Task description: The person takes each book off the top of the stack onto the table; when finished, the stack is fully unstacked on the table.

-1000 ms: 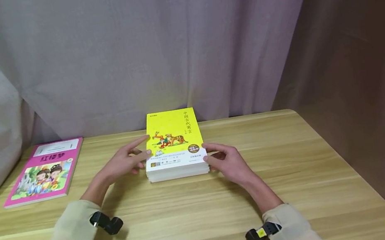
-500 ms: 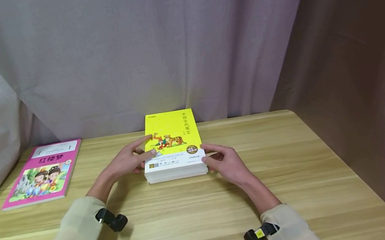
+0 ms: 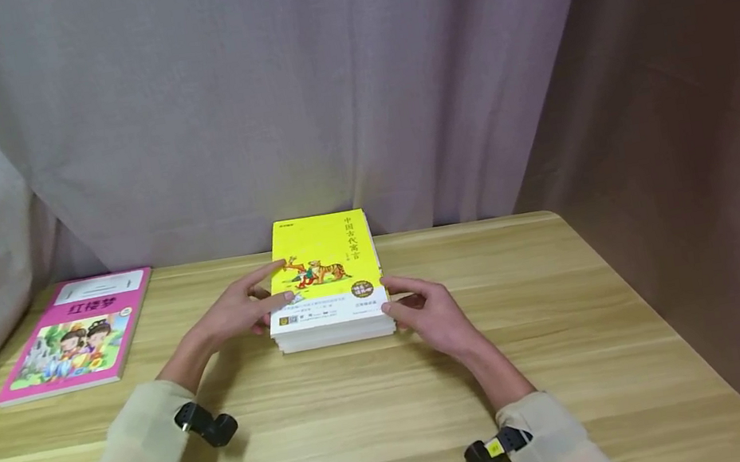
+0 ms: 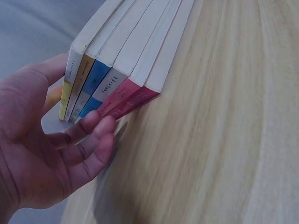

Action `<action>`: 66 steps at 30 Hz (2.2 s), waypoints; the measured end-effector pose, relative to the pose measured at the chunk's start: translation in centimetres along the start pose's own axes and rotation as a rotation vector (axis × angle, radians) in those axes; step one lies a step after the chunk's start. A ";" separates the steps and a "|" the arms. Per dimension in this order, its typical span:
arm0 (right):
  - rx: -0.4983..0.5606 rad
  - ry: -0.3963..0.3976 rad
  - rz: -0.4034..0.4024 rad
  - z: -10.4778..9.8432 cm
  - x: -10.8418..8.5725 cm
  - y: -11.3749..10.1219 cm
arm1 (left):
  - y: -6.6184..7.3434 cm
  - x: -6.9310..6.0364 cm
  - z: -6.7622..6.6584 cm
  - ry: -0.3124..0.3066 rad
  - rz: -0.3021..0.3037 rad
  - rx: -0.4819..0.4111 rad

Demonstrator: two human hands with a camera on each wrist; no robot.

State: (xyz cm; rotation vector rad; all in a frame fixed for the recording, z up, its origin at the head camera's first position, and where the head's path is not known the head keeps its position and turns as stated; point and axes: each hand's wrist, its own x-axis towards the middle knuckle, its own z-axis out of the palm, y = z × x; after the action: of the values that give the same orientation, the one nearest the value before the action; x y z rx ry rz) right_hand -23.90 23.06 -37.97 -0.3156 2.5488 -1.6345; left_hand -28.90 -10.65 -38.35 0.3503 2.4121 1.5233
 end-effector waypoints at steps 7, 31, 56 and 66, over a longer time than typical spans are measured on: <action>-0.005 -0.003 -0.016 0.2 0.1 0.1 | -0.5 -0.7 -0.3 0.015 -0.003 -0.005; -0.031 0.022 0.018 0.3 0.0 -0.1 | -1.3 -2.3 -0.3 0.056 -0.102 -0.395; -0.059 0.018 0.040 0.1 0.4 0.0 | -2.1 -3.9 -1.3 -0.019 -0.082 -0.502; -0.041 0.011 0.021 0.1 0.2 0.0 | -1.7 -4.8 -1.9 0.009 -0.042 -0.535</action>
State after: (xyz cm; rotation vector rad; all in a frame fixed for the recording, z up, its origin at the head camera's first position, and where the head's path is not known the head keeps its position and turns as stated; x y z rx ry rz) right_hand -24.04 22.89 -37.99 -0.2826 2.5876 -1.5826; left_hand -25.17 -14.57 -38.69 0.1756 1.8952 2.0597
